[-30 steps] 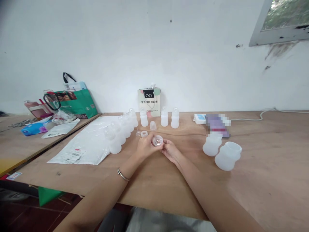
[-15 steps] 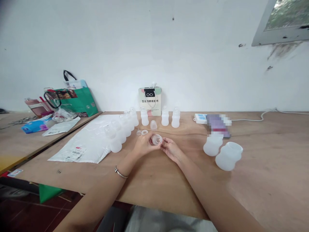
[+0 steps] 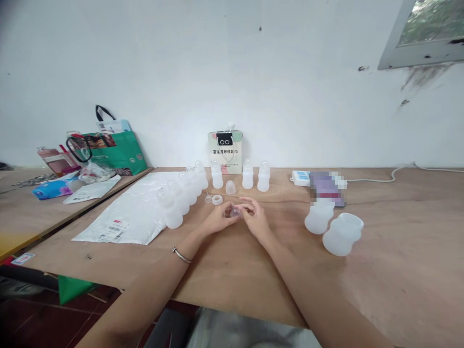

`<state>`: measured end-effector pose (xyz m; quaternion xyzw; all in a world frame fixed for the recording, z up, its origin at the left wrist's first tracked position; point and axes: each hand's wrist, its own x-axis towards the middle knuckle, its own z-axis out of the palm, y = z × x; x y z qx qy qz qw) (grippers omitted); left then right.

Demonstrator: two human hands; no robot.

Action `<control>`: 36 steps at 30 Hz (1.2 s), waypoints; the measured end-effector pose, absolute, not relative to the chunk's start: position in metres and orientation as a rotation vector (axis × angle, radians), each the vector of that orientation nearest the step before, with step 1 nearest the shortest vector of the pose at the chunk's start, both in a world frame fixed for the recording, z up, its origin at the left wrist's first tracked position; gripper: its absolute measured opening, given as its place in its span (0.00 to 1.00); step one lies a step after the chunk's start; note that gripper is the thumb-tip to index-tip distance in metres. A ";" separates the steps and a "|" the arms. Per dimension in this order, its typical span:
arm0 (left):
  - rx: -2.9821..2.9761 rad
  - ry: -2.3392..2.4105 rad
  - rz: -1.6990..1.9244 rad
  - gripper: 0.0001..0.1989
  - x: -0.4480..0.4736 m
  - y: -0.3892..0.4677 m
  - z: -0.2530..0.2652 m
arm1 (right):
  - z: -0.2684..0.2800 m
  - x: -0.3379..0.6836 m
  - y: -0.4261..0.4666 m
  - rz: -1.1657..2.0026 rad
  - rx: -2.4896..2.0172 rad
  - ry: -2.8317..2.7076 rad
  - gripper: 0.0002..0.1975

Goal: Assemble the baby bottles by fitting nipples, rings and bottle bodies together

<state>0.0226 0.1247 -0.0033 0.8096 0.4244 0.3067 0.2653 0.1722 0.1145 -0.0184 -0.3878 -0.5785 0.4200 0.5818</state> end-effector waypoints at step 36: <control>1.974 0.795 1.148 0.15 0.031 0.128 0.001 | -0.020 0.174 0.117 1.370 -0.787 -0.858 0.14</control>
